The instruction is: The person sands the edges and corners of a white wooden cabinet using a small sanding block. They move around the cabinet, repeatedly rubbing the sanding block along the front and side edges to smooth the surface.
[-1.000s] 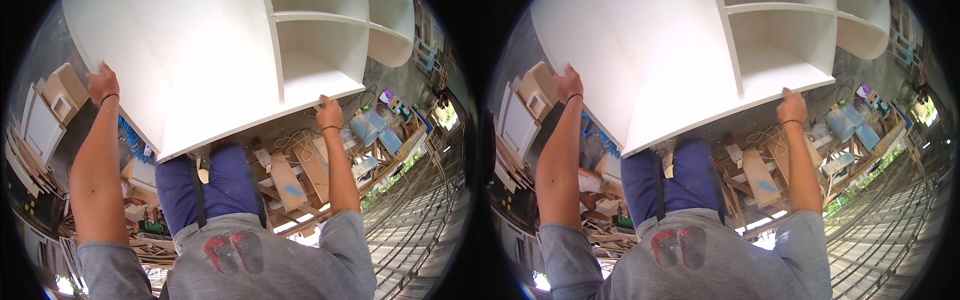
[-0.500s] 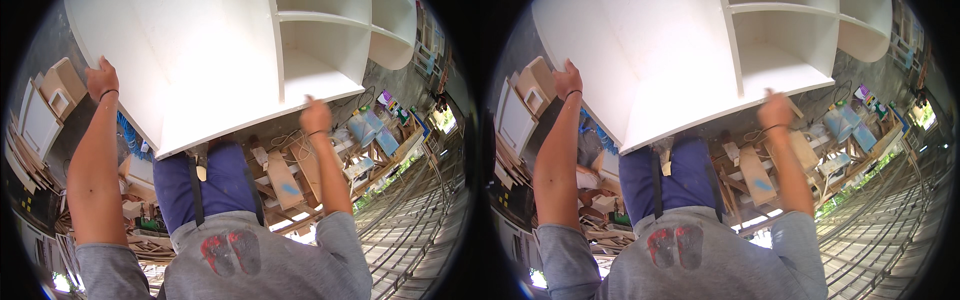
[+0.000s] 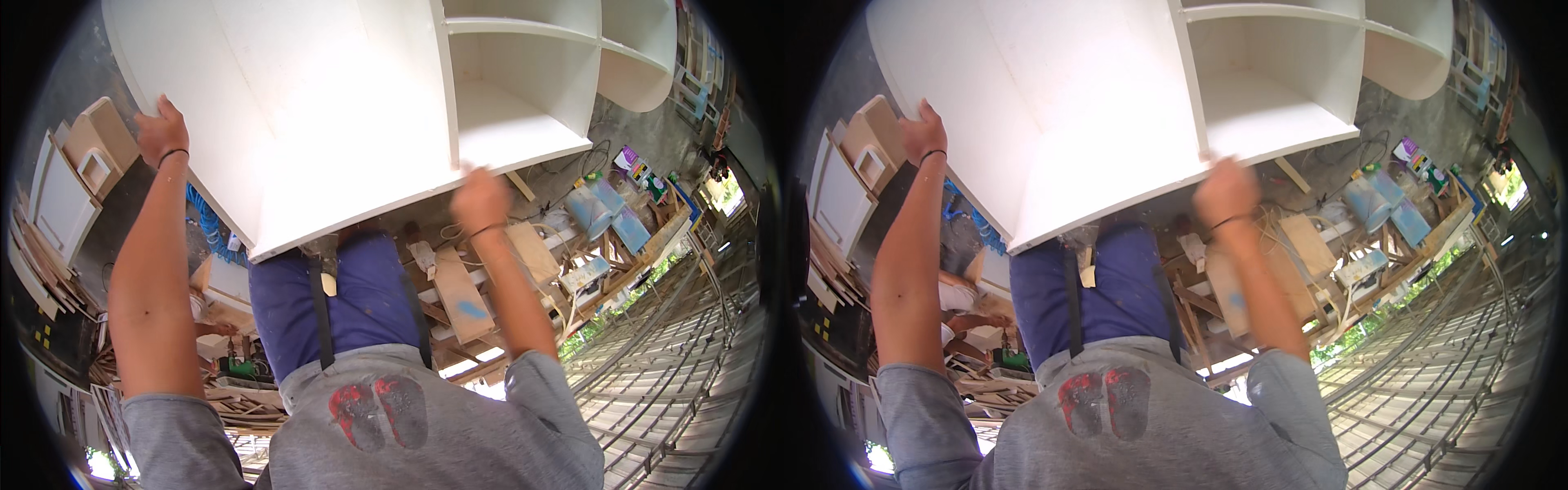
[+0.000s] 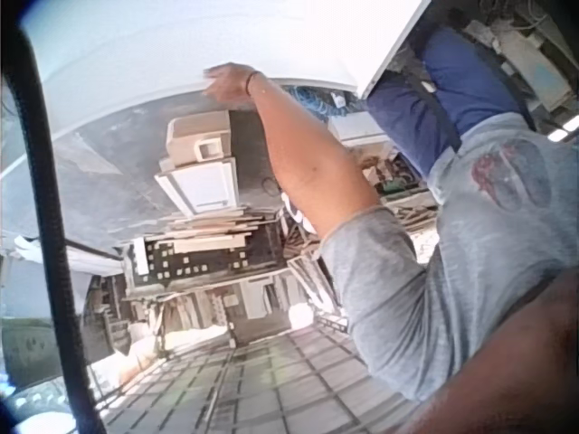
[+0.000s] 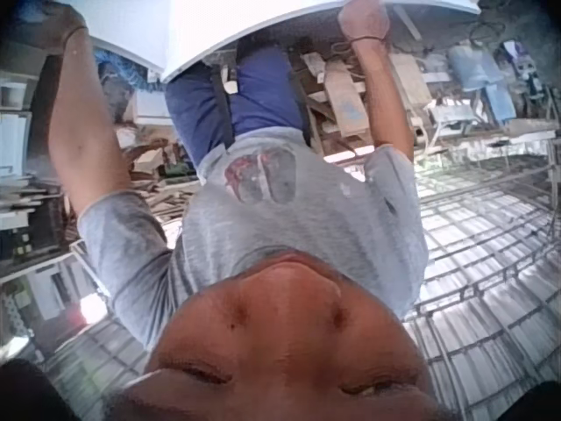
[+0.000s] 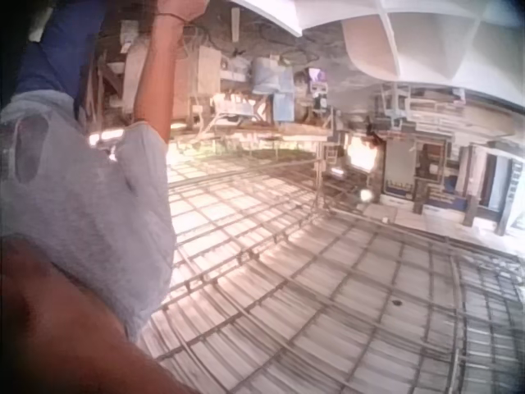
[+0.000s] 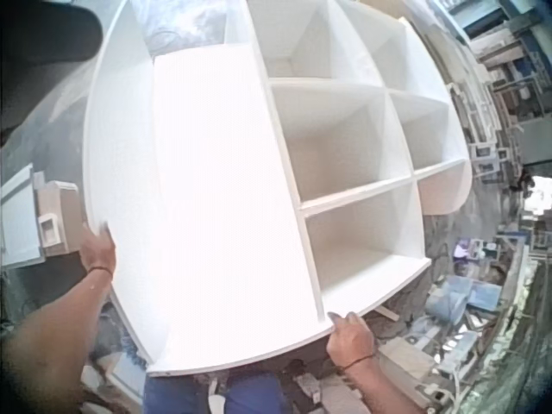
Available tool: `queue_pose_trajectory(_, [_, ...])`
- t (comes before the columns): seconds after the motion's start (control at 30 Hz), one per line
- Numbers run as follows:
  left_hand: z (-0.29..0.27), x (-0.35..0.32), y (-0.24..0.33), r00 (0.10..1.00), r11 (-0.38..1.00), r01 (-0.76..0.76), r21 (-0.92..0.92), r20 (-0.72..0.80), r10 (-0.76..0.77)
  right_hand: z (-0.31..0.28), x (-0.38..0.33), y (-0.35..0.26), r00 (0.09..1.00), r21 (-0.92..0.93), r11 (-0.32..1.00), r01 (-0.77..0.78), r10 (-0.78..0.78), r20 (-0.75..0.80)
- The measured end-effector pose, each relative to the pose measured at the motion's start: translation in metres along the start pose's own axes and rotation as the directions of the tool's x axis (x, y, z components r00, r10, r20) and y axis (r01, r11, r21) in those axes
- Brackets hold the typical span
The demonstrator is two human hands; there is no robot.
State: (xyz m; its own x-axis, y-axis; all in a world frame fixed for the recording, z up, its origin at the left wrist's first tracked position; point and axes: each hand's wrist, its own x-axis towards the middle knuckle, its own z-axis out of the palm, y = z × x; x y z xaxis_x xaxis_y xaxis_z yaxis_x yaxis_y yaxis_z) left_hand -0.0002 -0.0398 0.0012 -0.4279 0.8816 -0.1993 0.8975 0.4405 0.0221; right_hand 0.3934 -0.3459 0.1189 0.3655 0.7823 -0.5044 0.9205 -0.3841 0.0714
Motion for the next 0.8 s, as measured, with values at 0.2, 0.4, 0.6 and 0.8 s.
queue_pose_trajectory(0.2, [0.007, 0.003, 0.002, 0.999, 1.0, -0.021, -0.006, -0.032, 0.021, -0.008, 0.021, 0.091, 0.997, -0.164, 0.983, -0.077, 0.077, -0.01])
queue_pose_trajectory(0.4, [0.001, -0.004, -0.002, 1.0, 1.0, 0.0, -0.007, 0.009, 0.0, -0.01, -0.035, -0.085, 0.965, 0.261, 0.958, 0.124, -0.177, 0.194])
queue_pose_trajectory(0.6, [0.003, -0.002, -0.001, 1.0, 1.0, -0.006, 0.004, 0.016, 0.006, -0.03, 0.03, 0.088, 0.984, -0.085, 0.987, -0.134, 0.143, 0.109])
queue_pose_trajectory(0.8, [0.001, -0.003, 0.0, 1.0, 1.0, -0.009, 0.003, -0.006, 0.009, 0.021, -0.023, -0.025, 0.995, 0.138, 0.987, 0.079, -0.087, 0.056])
